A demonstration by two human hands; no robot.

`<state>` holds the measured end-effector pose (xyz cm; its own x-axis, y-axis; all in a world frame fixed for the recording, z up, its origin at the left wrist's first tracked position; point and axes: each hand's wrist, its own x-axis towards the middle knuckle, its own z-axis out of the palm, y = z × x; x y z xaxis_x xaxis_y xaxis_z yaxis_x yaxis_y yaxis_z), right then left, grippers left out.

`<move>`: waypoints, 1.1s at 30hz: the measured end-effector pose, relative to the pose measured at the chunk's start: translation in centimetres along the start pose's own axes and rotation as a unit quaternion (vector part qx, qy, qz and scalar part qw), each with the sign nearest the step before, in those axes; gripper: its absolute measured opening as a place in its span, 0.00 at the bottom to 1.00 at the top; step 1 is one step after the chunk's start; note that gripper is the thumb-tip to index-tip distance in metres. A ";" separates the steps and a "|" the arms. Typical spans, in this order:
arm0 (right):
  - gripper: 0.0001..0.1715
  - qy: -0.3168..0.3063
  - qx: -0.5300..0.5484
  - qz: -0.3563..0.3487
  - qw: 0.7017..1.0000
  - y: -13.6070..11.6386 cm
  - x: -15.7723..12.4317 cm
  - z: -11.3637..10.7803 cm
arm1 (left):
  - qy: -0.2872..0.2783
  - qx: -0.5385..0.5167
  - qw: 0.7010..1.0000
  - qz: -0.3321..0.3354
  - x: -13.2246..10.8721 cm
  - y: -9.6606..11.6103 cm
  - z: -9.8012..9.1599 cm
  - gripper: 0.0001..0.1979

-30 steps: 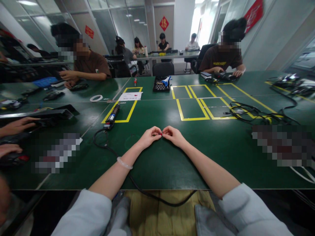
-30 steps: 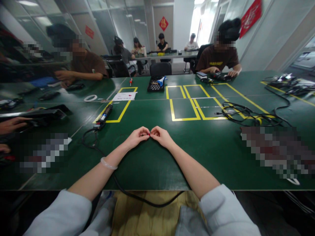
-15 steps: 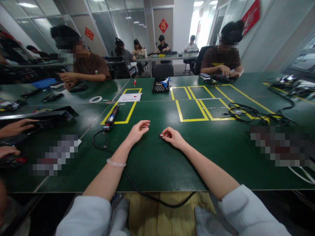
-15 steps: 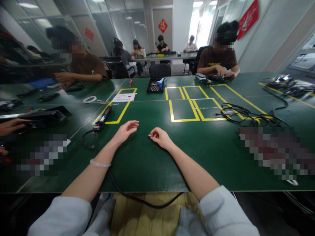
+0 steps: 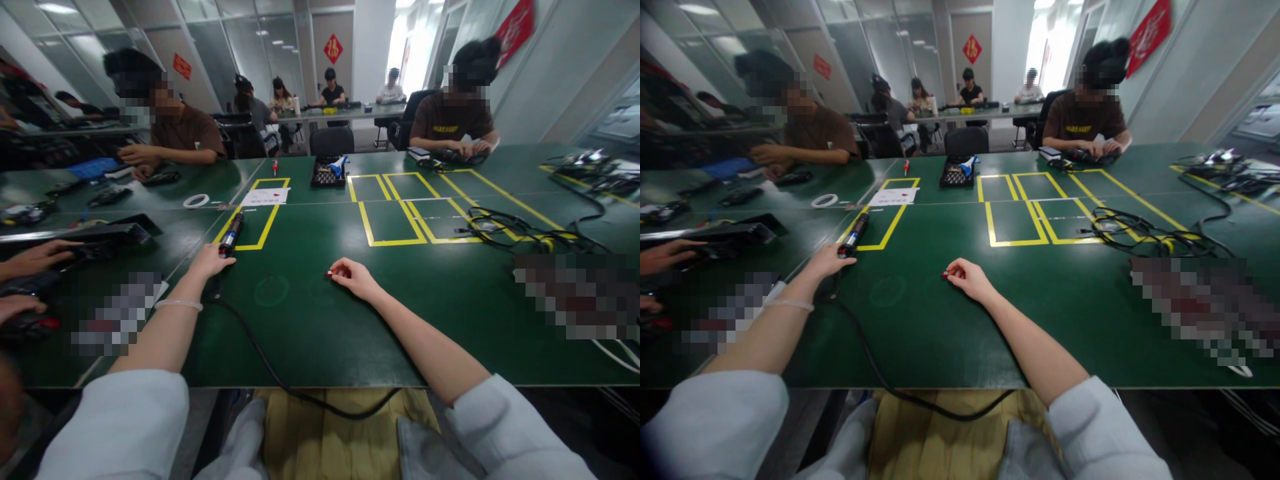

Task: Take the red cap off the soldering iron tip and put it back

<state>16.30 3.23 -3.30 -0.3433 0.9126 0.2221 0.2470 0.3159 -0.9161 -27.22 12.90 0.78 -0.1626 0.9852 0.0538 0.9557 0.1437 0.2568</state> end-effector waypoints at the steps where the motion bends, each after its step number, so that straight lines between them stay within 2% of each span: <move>1: 0.12 0.002 -0.001 -0.002 1.000 0.0 0.0 0.0 | 0.009 -0.003 1.000 0.008 -0.1 0.2 0.1 0.29; 4: 0.11 0.008 -0.006 -0.004 1.000 -0.2 0.0 0.0 | 0.026 -0.004 1.000 0.014 -1.2 1.6 0.3 0.27; 9: 0.11 0.018 0.008 -0.006 1.000 -0.6 -0.1 0.0 | 0.012 0.027 0.999 0.041 -3.7 5.5 1.0 0.26; 13: 0.08 0.021 0.007 -0.030 0.999 -0.4 -0.1 0.1 | 0.013 0.025 0.996 0.081 -6.1 9.7 2.4 0.28; 19: 0.04 0.034 -0.028 -0.063 0.997 0.0 -0.1 0.1 | 0.007 0.010 0.987 0.161 -10.4 17.1 4.6 0.31; 22: 0.03 0.052 -0.063 -0.081 0.993 0.0 -0.1 0.0 | 0.008 0.003 0.982 0.188 -12.3 20.0 5.3 0.30; 26: 0.03 0.062 -0.097 -0.092 0.989 0.0 -0.2 0.1 | -0.001 -0.019 0.973 0.230 -13.8 21.9 5.9 0.31; 33: 0.04 0.038 -0.122 -0.089 0.988 0.0 -0.1 0.4 | -0.014 -0.051 0.962 0.268 -14.7 22.3 6.4 0.32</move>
<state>16.02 3.00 -3.42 -0.3345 0.8510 0.4047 0.4027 0.5174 -0.7551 -1.92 2.23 -0.45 0.3549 0.9175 0.1795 0.8708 -0.3943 0.2937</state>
